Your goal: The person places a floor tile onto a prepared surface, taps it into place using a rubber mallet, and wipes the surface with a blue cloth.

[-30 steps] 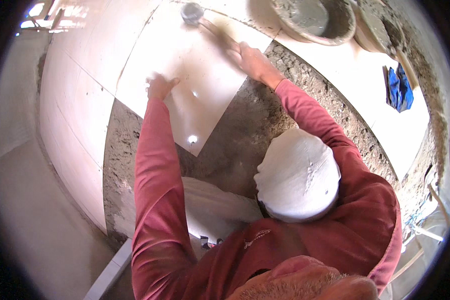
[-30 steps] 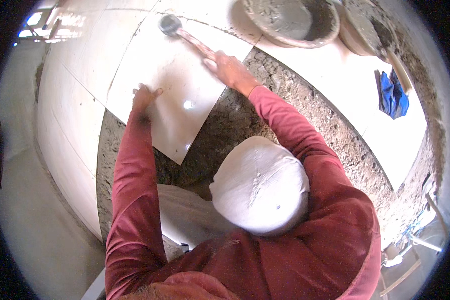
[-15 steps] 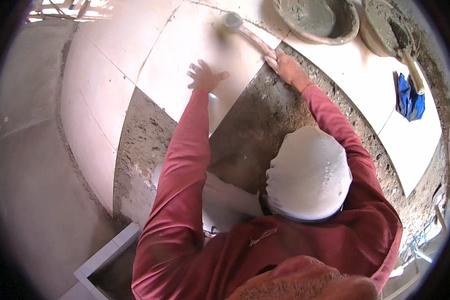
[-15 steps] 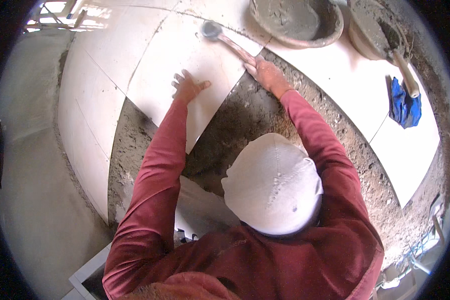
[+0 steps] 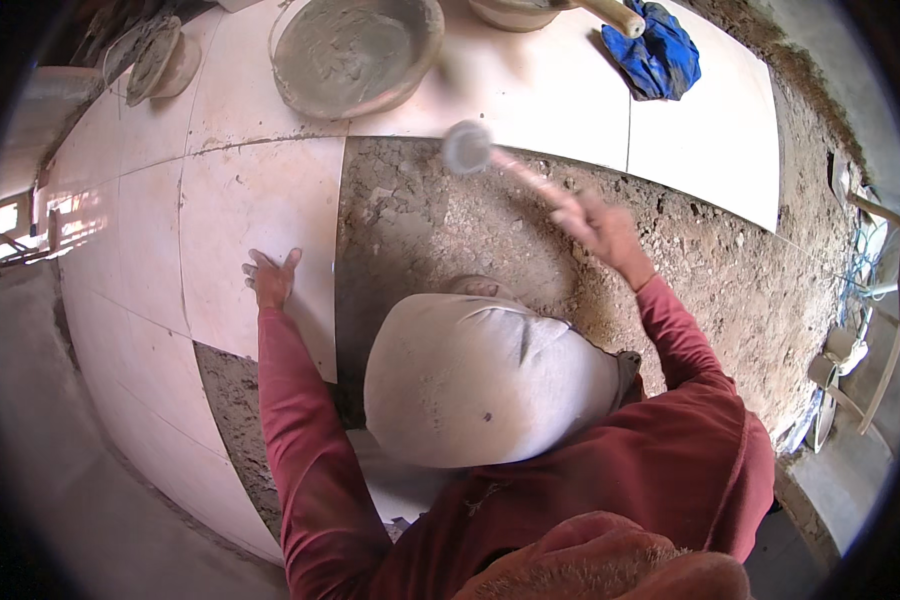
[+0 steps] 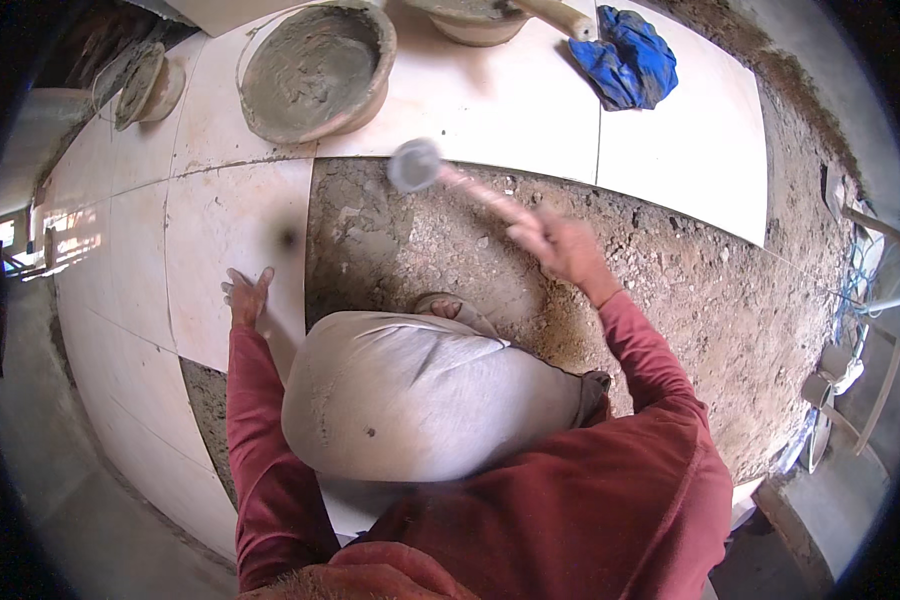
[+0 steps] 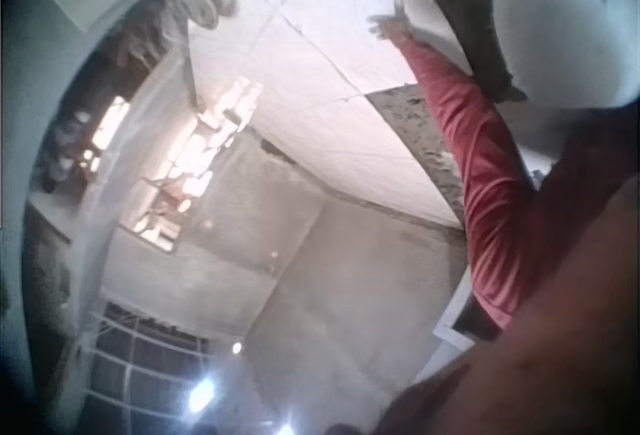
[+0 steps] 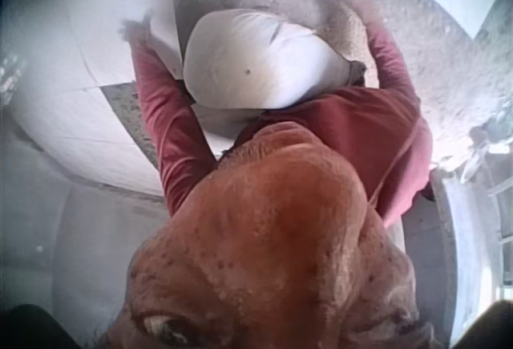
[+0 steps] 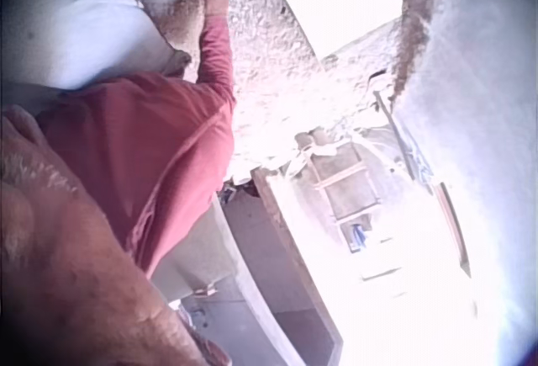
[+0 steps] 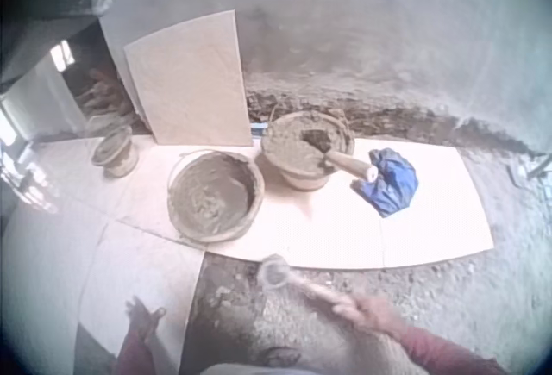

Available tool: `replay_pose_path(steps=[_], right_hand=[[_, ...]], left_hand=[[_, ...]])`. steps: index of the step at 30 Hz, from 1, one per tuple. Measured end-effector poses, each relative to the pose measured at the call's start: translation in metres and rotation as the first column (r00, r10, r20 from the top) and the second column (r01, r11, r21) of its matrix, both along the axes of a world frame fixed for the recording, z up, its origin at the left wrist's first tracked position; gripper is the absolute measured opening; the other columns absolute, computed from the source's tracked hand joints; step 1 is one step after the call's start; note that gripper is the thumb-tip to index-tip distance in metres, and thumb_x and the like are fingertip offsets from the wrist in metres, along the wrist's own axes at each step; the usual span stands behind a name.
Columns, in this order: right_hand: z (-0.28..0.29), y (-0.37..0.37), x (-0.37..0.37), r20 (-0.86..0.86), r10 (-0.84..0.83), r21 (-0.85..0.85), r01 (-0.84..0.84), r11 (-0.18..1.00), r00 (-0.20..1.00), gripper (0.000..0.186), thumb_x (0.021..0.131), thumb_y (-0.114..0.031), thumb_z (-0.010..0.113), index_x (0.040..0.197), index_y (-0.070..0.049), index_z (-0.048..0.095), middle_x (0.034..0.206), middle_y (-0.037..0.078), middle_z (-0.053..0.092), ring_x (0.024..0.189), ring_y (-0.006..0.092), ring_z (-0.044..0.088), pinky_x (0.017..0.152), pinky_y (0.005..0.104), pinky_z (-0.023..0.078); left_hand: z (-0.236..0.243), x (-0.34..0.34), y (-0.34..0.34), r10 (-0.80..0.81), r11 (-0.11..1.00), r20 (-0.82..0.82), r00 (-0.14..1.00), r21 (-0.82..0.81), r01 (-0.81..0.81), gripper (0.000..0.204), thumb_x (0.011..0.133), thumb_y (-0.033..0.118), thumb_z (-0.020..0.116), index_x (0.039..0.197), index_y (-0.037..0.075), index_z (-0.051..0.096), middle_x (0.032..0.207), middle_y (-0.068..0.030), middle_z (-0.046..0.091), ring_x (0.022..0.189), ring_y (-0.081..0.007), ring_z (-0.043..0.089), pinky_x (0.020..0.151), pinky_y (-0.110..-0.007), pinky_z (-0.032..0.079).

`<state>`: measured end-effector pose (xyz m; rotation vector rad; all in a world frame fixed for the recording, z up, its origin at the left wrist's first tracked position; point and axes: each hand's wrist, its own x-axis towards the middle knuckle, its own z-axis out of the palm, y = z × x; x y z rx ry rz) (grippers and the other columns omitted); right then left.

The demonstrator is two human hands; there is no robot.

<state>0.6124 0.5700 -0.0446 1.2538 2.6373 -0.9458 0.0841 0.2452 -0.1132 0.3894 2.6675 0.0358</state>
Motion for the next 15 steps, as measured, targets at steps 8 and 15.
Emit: replay_pose_path(steps=[8, 15], right_hand=[[-0.037, 0.183, 0.078, -0.038, 0.018, 0.534, 0.005, 0.845, 0.999, 0.029, 0.095, -0.024, 0.064, 0.119, -0.009, 0.067, 0.104, 0.019, 0.067, 0.099, 0.0374, 0.066, 0.089, 0.05, 0.051], [-0.064, 0.363, 0.069, -0.277, -0.26, 0.427, 0.361, 0.829, 0.925, 0.092, 0.088, -0.073, 0.062, 0.162, -0.028, 0.03, 0.153, 0.031, 0.043, 0.137, 0.0514, 0.047, 0.112, 0.0564, 0.04]], left_hand=[[-0.03, 0.023, -0.026, -0.175, 0.977, -0.23, 0.957, 0.075, 0.197, 0.107, 0.093, 0.072, 0.056, 0.158, -0.006, 0.025, 0.16, -0.0389, 0.025, 0.153, -0.0512, 0.016, 0.125, -0.055, 0.017], [0.006, 0.024, -0.039, -0.15, 0.954, -0.111, 0.982, 0.244, 0.174, 0.079, 0.097, 0.057, 0.059, 0.147, -0.003, 0.048, 0.149, -0.0285, 0.05, 0.142, -0.0426, 0.044, 0.119, -0.047, 0.035]])
